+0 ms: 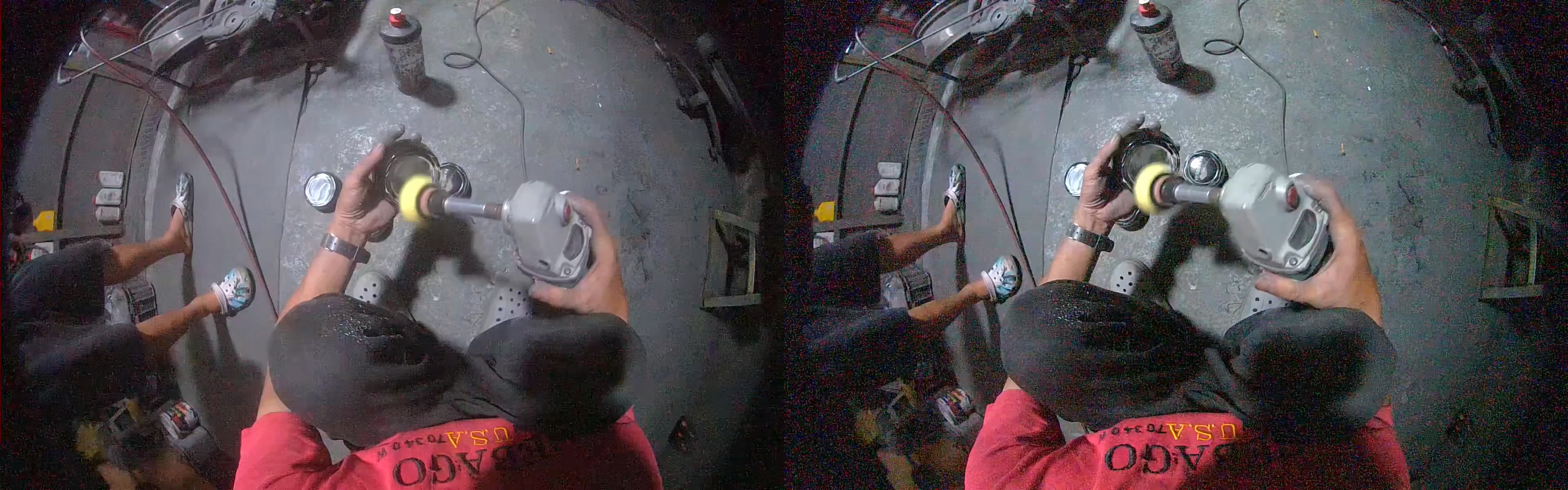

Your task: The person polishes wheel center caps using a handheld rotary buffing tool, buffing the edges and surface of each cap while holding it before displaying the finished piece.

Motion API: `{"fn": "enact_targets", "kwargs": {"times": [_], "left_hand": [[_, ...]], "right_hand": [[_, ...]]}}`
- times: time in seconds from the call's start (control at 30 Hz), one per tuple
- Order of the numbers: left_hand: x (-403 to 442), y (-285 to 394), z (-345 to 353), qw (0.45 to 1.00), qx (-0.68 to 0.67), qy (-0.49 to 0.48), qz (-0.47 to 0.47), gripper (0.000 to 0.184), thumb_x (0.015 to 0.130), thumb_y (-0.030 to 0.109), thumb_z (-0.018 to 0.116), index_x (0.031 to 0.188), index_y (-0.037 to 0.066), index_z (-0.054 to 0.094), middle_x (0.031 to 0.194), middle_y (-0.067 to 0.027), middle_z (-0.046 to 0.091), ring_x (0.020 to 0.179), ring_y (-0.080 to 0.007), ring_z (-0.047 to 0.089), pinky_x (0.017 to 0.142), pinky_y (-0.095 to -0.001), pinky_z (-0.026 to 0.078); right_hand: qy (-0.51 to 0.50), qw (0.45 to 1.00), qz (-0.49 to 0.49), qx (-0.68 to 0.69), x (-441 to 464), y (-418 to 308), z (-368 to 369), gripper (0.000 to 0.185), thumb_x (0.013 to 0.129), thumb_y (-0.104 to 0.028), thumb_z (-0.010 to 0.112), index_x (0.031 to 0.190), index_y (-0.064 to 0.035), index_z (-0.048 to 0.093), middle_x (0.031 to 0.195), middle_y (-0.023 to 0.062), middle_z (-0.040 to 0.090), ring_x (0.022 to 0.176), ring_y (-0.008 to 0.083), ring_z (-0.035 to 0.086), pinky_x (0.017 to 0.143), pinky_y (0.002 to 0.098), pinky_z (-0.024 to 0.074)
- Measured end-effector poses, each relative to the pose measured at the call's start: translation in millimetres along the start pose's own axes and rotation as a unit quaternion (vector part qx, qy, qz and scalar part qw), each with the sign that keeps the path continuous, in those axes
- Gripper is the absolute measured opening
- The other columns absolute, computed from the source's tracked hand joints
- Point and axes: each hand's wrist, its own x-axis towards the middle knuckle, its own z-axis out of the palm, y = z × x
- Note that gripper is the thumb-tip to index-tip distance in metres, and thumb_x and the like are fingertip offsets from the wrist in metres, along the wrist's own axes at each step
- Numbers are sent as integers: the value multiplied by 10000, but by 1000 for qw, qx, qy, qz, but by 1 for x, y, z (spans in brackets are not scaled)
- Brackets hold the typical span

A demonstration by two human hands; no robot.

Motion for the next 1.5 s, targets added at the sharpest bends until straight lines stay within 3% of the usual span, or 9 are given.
{"fn": "enact_targets", "kwargs": {"times": [0.17,0.4,0.5,0.67,0.8,1.0,1.1,1.3,1.5], "left_hand": [[0,1,-2,998,-53,-29,-3,521,1007,234,576,1481,47,464,1458,-180,546,1340,-336,538,1165,-514,410],[0,0,4,999,-32,-14,-37,663,907,369,548,1432,-32,500,1447,-234,547,1319,-380,547,1144,-537,415],[-2,-2,0,997,-50,-6,-61,652,905,365,554,1402,-56,519,1424,-235,567,1297,-379,566,1141,-523,423],[0,-2,0,997,-47,-12,-54,581,943,366,600,1343,-54,568,1326,-212,637,1221,-340,626,1099,-495,474],[-1,-3,-2,1000,3,18,-25,540,977,346,620,1345,-45,567,1307,-204,645,1199,-331,637,1083,-497,491],[-3,0,1,997,48,12,-54,450,986,290,646,1326,-1,599,1255,-176,670,1157,-286,658,1050,-444,524],[-7,5,10,988,127,69,-53,429,981,285,653,1299,-1,617,1234,-160,679,1127,-268,670,1015,-424,546],[-8,11,23,976,203,37,-74,418,968,281,657,1272,-5,628,1194,-144,691,1107,-253,674,1004,-405,541],[-6,15,15,971,226,33,-66,468,958,296,650,1297,-25,614,1247,-158,677,1154,-263,657,1034,-401,520]], "right_hand": [[36,995,22,89,-2,1,6,1079,523,-175,985,1447,-69,438,1338,152,581,1269,262,562,1104,381,416],[9,999,24,24,-6,1,5,1084,539,-130,963,1470,-70,411,1344,161,577,1275,265,563,1093,388,434],[32,991,34,124,-1,0,7,1103,525,-131,971,1472,-72,409,1347,161,582,1280,266,561,1107,392,425],[10,997,18,71,-2,-3,4,1117,524,-148,976,1475,-62,397,1340,159,581,1283,265,559,1111,388,423],[37,991,40,121,-3,0,7,1104,509,-144,976,1459,-60,420,1332,146,586,1275,259,565,1108,390,420],[-18,1000,11,4,-2,-3,2,1087,502,-154,978,1444,-63,445,1337,132,583,1285,248,553,1112,384,408],[6,997,56,58,-2,-7,3,1088,500,-161,981,1443,-65,446,1350,129,577,1313,249,530,1125,380,391],[-56,997,-24,-41,-2,1,-2,1106,499,-159,986,1453,-67,436,1372,138,568,1321,259,529,1135,386,388],[5,999,17,47,-5,-1,6,1105,503,-142,980,1459,-62,433,1359,134,574,1305,251,541,1127,378,396]]}}
